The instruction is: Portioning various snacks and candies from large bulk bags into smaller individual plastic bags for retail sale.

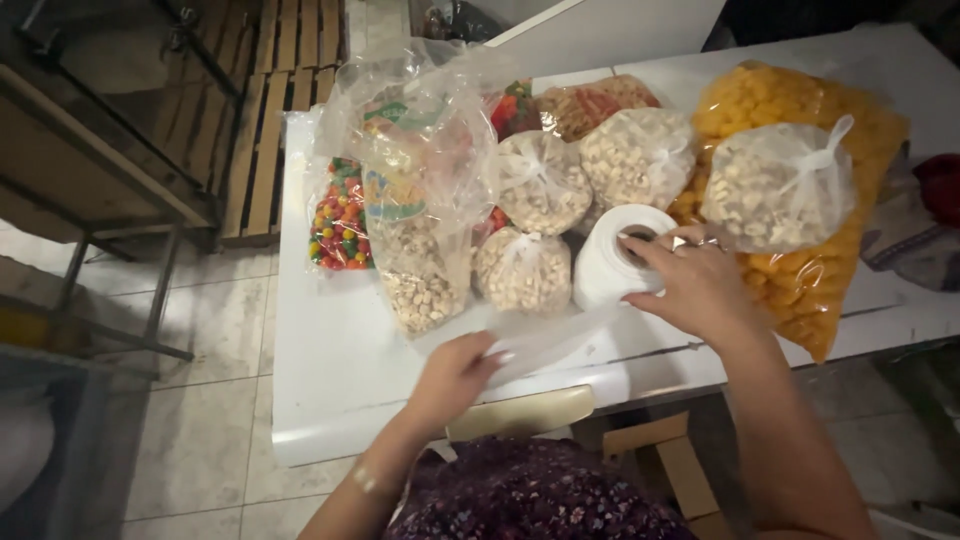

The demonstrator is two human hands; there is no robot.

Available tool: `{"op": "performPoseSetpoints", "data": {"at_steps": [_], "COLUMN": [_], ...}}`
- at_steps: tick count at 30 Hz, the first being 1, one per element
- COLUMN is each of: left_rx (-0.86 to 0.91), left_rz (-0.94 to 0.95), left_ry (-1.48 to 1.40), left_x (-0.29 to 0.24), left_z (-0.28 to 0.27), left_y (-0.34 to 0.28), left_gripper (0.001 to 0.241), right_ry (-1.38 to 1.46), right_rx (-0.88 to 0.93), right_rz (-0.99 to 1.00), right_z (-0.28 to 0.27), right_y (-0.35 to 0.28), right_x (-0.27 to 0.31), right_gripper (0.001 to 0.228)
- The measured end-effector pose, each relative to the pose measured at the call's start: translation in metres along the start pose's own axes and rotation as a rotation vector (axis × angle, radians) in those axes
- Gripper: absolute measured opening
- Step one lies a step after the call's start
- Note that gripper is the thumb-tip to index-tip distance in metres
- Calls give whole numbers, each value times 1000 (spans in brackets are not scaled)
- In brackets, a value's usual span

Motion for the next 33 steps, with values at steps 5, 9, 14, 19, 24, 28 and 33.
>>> {"op": "performPoseSetpoints", "data": {"at_steps": [5,9,14,19,24,28,33], "left_rx": [-46,-109,7,105,189,222,-512], "left_rz": [-400,-454,-175,-137,115,-37,-409], "left_ry": [-99,-137,-73,-100,-322,-231,-491], "left_x": [23,30,8,-4,-10,5,98], "left_z": [-75,-92,-67,-42,-29,-61,-159], "left_y": [-69,-95,-112,-130,-142,-176,-251], "left_gripper": [42,25,6,8,18,10,28], "right_ry": [-51,88,-49,-74,72,14,-77], "right_rx": [-72,-99,-391,-483,-299,-194,-268], "right_rz": [-99,-81,-83,-104,84,233,218], "right_z": [36,39,71,70,84,86,88], "right_y": [18,22,19,10,19,37,43], "right_x": [3,12,3,14,6,-16,-9], "right_gripper": [92,99,100,93,96,98,89]}}
Point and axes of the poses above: each hand's wrist, its own y-axis towards the middle knuckle, its own z-axis out of the palm, x = y × z, the point moved 8 cm from there along y, towards the middle knuckle, and after that the axes turned 1 degree about -z, right-handed, at the moved point
